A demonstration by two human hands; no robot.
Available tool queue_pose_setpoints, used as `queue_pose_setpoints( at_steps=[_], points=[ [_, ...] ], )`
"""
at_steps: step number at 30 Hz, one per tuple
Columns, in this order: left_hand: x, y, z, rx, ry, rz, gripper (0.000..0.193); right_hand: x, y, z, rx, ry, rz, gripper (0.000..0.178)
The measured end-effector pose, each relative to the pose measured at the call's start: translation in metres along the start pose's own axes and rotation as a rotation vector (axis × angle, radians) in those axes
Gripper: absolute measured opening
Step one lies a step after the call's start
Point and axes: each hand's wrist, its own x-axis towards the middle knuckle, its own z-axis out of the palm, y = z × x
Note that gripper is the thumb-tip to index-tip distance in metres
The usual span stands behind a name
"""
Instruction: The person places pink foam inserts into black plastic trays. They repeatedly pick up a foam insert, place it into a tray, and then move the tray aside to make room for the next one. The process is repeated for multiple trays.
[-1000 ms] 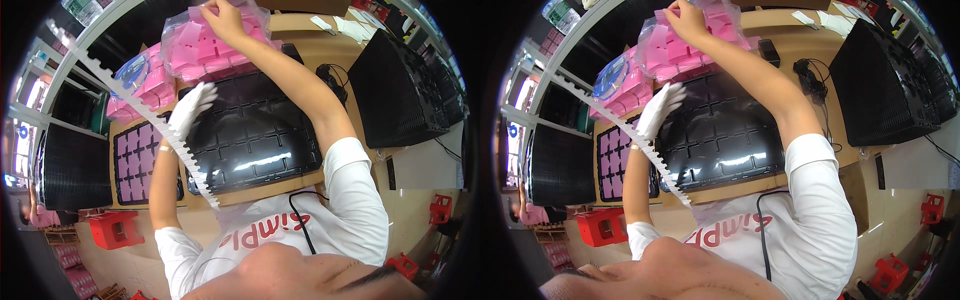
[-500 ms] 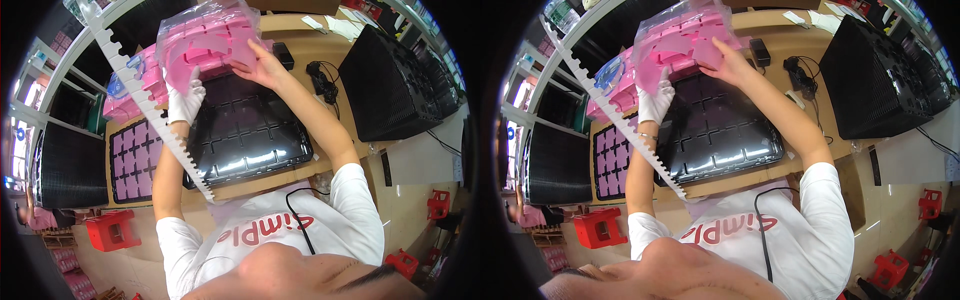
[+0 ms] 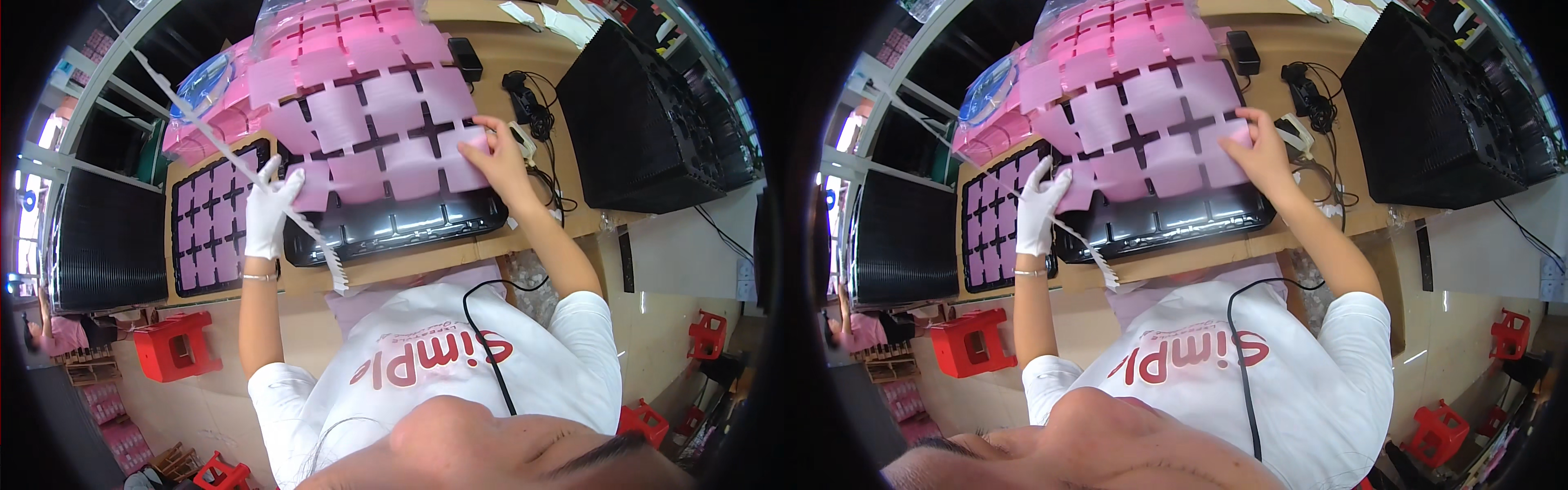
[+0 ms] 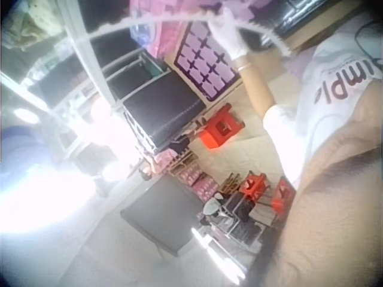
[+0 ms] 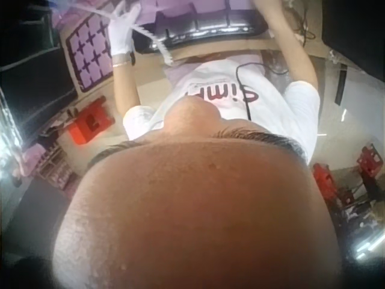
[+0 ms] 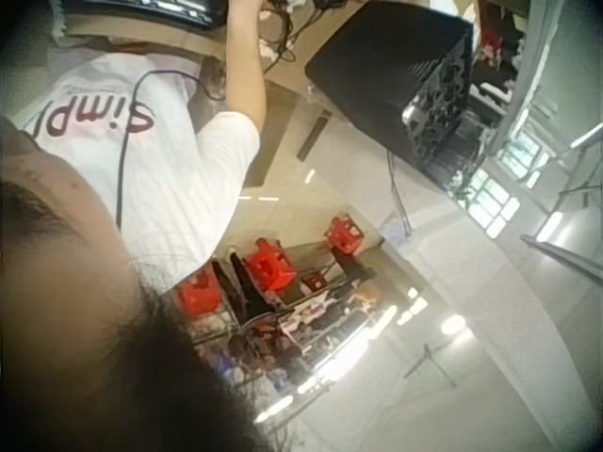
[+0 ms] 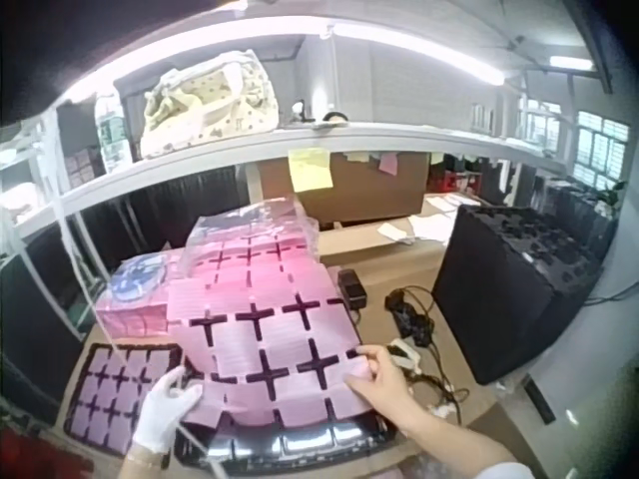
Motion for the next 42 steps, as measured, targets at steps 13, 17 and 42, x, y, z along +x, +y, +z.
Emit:
queue_pose_setpoints(
  at_steps=[13, 17, 42],
  points=[
    [-0.031, -0.036, -0.007, 0.428, 0.074, 0.078, 0.048, -0.040, 0.018, -0.007, -0.274, 0.047, 0.002, 0.050],
    [-0.038, -0.027, -0.005, 0.546, 0.100, 0.056, 0.060, -0.040, 0.014, -0.009, -0.385, 0.022, -0.013, 0.049],
    [0.107, -0.025, 0.018, 1.314, 0.015, 0.996, 0.039, 0.119, 0.059, 0.018, -1.002, -0.070, -0.916, 0.034]
  ],
)
